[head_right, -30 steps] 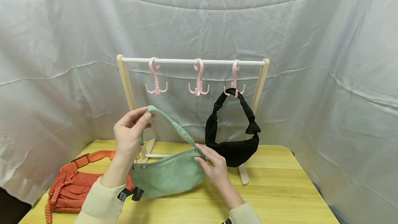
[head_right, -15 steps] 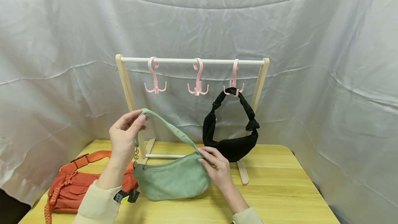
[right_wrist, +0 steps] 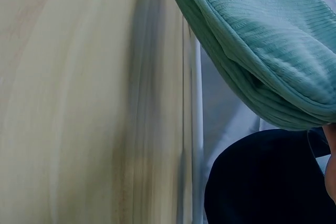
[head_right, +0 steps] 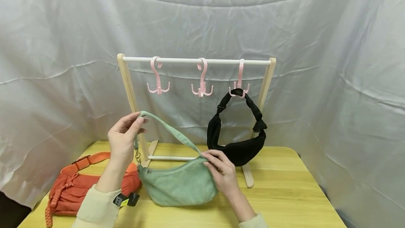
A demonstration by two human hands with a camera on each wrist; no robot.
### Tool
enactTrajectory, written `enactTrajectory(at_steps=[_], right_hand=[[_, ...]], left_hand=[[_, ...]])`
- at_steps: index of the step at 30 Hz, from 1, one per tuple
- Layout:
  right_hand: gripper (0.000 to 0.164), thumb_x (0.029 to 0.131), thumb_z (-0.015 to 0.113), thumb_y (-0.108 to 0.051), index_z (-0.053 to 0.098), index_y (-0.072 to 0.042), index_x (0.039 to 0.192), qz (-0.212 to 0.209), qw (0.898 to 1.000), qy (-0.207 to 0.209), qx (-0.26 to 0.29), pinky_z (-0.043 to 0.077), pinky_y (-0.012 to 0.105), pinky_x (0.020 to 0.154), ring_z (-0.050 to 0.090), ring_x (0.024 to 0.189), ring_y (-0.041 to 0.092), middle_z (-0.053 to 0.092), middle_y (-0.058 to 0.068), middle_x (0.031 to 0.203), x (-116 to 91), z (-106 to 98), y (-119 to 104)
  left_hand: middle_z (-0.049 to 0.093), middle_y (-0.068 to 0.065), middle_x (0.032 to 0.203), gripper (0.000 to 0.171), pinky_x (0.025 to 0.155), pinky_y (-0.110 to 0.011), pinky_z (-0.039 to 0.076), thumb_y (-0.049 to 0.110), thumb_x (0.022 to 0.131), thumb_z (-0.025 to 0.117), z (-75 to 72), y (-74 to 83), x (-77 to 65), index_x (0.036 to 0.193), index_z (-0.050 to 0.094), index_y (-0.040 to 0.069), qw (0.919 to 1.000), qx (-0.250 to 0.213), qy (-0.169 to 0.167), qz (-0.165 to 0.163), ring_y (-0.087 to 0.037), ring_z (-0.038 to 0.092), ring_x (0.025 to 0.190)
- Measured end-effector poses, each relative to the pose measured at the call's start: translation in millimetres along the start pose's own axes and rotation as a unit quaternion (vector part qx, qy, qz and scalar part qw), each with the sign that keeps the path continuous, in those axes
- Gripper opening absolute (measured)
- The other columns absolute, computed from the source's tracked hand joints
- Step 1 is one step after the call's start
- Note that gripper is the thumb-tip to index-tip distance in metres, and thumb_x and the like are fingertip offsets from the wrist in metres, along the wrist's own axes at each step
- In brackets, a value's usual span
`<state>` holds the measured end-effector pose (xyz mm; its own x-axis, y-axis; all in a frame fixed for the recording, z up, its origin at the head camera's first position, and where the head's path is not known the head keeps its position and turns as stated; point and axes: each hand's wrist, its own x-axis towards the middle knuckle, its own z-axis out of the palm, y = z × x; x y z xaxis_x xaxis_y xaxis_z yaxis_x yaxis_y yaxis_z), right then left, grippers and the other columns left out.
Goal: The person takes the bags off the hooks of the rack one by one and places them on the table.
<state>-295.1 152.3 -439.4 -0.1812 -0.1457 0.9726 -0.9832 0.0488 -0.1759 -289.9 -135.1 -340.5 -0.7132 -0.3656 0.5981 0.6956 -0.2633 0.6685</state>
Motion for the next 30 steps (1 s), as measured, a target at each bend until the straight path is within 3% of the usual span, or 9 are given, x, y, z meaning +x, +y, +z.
enactTrajectory(at_steps=[11,20,30], right_hand=[[0.020,0.093,0.072,0.007,0.073,0.013,0.111,-0.001,1.000,0.021,0.003,0.054,0.020,0.094,0.069,0.105,0.027,0.068,0.028,0.109,-0.4,-2.5,-9.4],[0.020,0.093,0.071,0.007,0.072,0.014,0.112,0.013,0.999,0.031,0.002,0.054,0.020,0.094,0.067,0.106,0.024,0.068,0.027,0.108,1.6,-7.3,-13.8],[0.022,0.092,0.072,0.006,0.071,0.017,0.112,0.039,0.998,0.054,-0.006,0.054,0.019,0.092,0.067,0.108,0.020,0.068,0.027,0.109,-9.8,-16.4,-9.6]], left_hand=[[0.078,-0.002,0.090,0.021,0.065,-0.026,0.062,-0.012,0.091,0.072,-10.4,-11.3,-1.9,0.112,0.075,-0.010,0.9998,0.012,0.007,-0.016,-0.012,0.073,0.076],[0.078,-0.003,0.089,0.022,0.067,-0.027,0.062,-0.007,0.093,0.073,-18.9,-22.2,-4.1,0.115,0.074,-0.009,0.9982,0.024,0.012,-0.053,-0.013,0.072,0.078],[0.078,-0.003,0.088,0.026,0.070,-0.028,0.063,-0.007,0.094,0.071,-28.2,-35.1,-13.4,0.120,0.072,-0.011,0.9961,0.034,-0.016,-0.080,-0.013,0.074,0.081]])
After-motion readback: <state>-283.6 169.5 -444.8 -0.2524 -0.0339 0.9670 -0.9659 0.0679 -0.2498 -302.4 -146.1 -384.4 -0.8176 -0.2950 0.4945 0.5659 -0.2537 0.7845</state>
